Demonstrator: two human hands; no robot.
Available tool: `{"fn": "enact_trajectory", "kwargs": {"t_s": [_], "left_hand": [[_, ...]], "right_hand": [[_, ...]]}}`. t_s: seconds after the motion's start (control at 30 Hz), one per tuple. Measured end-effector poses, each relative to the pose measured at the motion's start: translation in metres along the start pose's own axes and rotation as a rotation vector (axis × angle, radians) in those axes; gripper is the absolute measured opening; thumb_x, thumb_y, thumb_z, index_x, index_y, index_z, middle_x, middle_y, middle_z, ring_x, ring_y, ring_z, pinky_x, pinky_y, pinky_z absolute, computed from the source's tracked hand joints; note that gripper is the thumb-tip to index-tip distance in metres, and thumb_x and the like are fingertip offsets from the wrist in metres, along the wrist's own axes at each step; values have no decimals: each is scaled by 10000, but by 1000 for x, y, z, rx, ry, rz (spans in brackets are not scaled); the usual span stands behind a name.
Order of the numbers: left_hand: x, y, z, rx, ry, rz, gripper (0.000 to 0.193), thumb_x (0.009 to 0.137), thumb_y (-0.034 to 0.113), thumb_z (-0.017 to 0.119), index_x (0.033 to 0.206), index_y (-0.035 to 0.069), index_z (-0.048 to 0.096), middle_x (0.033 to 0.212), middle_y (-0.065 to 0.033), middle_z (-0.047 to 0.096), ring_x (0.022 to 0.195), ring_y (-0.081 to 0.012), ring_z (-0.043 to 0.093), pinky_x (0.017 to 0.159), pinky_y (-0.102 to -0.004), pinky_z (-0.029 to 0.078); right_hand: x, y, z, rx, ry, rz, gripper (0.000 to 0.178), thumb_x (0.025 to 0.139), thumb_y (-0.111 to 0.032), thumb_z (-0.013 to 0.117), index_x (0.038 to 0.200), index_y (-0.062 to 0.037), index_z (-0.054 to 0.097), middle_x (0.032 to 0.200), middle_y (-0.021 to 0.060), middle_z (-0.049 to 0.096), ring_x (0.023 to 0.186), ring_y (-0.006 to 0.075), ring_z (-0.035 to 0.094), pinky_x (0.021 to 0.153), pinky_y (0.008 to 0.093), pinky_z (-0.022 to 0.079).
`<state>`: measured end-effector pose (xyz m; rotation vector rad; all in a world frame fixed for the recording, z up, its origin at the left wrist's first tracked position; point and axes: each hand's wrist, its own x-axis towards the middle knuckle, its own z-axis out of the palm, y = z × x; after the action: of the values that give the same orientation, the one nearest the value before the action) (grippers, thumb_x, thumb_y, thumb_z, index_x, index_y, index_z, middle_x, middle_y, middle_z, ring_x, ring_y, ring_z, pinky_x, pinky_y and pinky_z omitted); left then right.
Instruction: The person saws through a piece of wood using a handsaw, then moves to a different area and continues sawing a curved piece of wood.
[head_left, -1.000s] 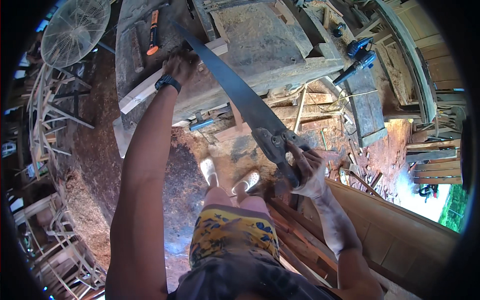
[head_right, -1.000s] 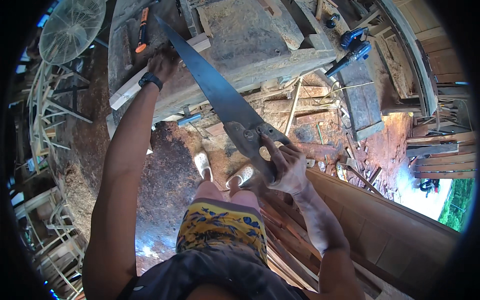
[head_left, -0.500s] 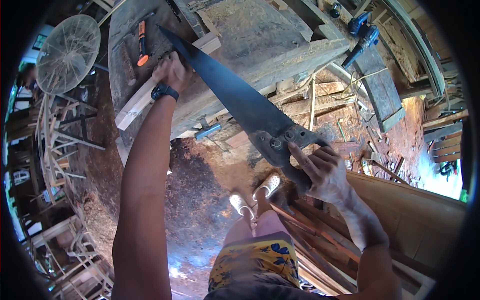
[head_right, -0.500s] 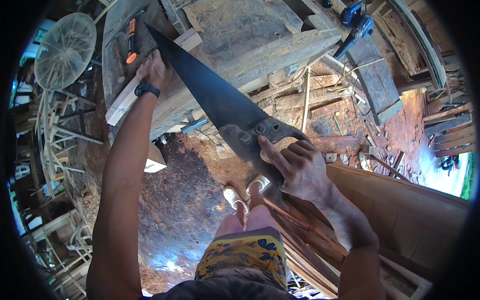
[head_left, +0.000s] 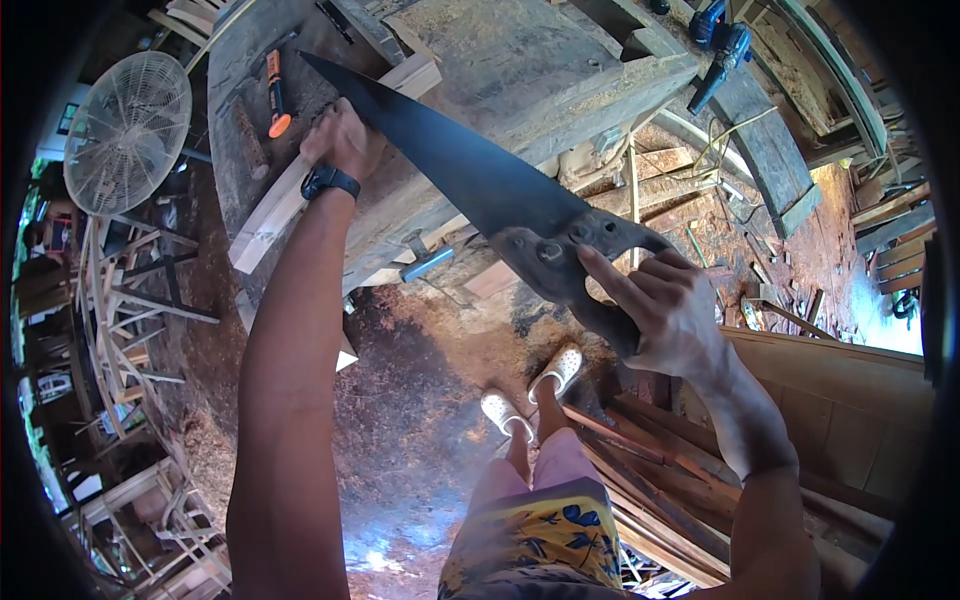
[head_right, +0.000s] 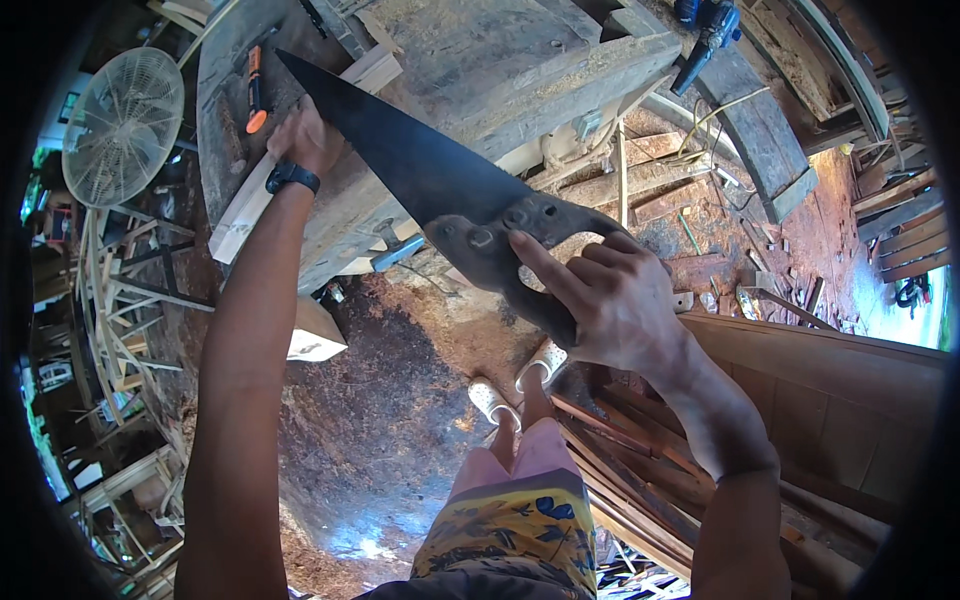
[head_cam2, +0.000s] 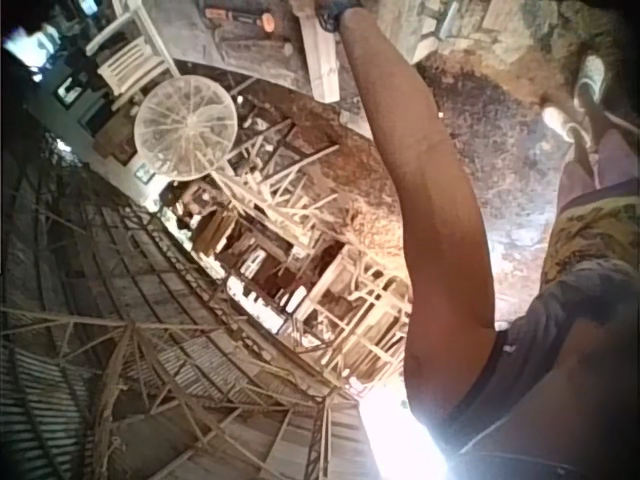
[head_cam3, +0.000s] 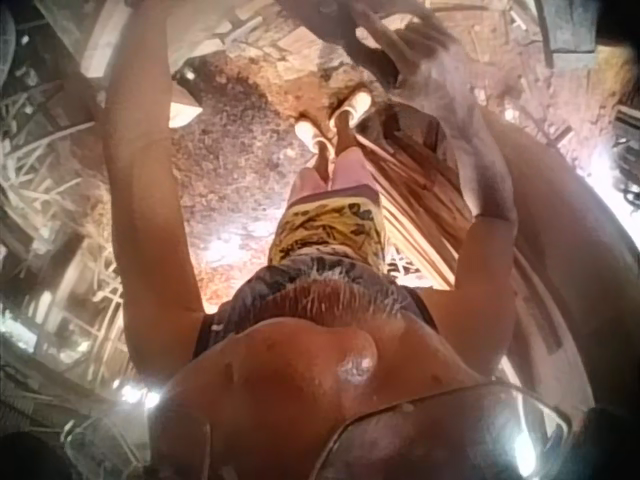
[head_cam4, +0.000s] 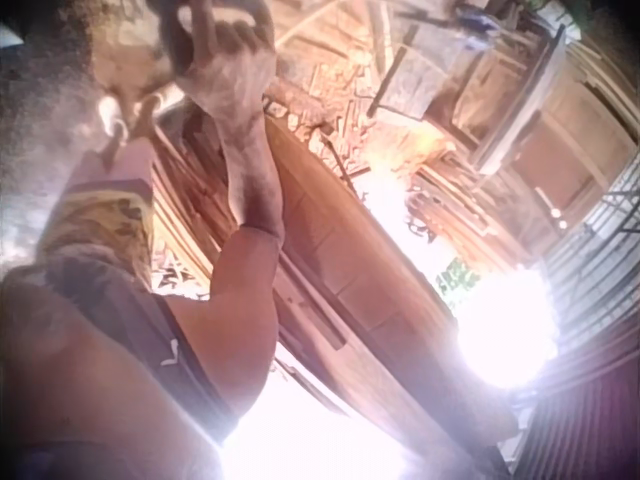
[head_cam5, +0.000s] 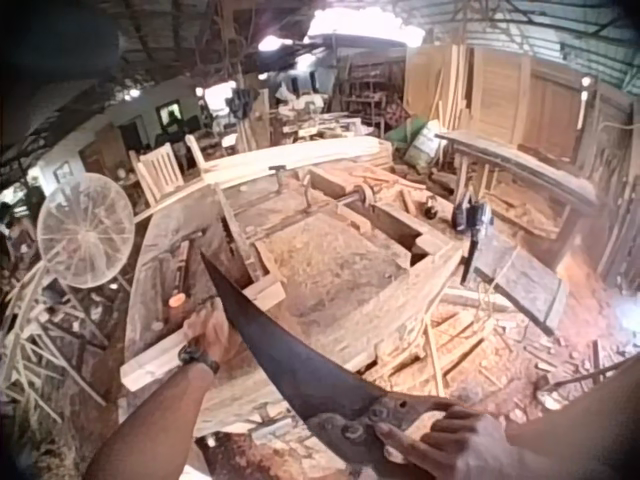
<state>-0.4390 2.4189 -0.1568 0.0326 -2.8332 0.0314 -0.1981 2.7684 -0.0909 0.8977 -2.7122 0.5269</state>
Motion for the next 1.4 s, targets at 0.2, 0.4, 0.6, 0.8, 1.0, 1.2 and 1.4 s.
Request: {"fn": "enact_trajectory", "kwargs": {"t_s": [0.2,0.4,0.6,0.8,1.0,1.2,1.4], "left_hand": [[4,-1,3,-21,-33,-57,493,866,460,649,1156,62,653,1177,-197,698,1105,-407,660,946,-508,506],[2,-8,13,-89,144,-62,336,919,319,571,1132,83,678,1194,-180,690,1099,-393,655,922,-517,492],[5,-15,35,152,153,-119,264,956,220,477,1053,115,698,1142,-120,727,1061,-304,687,902,-508,499],[4,-16,36,194,150,-67,232,950,219,489,998,126,696,1023,-88,758,996,-287,714,854,-491,518],[1,-10,21,133,62,-116,224,950,222,501,1014,116,688,1042,-104,749,1042,-291,702,886,-490,507],[-1,-9,17,89,54,-95,216,937,223,513,1009,119,686,1082,-109,739,1062,-291,691,883,-496,504],[1,-15,29,128,207,-52,227,950,214,495,981,99,688,989,-117,760,917,-318,741,780,-496,558]], "right_hand": [[-1,-7,-10,-31,-4,-12,633,808,-255,798,1387,-86,607,540,-30,528,497,128,570,641,335,517],[2,-12,-26,-51,-63,17,609,811,-270,792,1369,-94,622,551,-20,540,514,136,590,645,341,521],[36,-8,2,-52,-35,12,541,877,-320,758,1350,-98,622,568,5,600,529,155,644,771,354,569],[21,-17,1,-63,-13,-16,569,872,-322,766,1361,-74,615,565,-13,574,497,132,594,743,344,557],[27,-21,9,-59,18,-14,604,843,-286,784,1383,-83,604,529,-25,509,484,147,566,662,334,506],[30,-27,8,-95,-43,33,594,846,-281,778,1379,-83,607,539,-16,543,501,133,584,769,347,556],[40,-33,8,-70,57,-27,496,895,-305,747,1319,-69,641,490,-29,509,441,101,552,818,393,567]]}}
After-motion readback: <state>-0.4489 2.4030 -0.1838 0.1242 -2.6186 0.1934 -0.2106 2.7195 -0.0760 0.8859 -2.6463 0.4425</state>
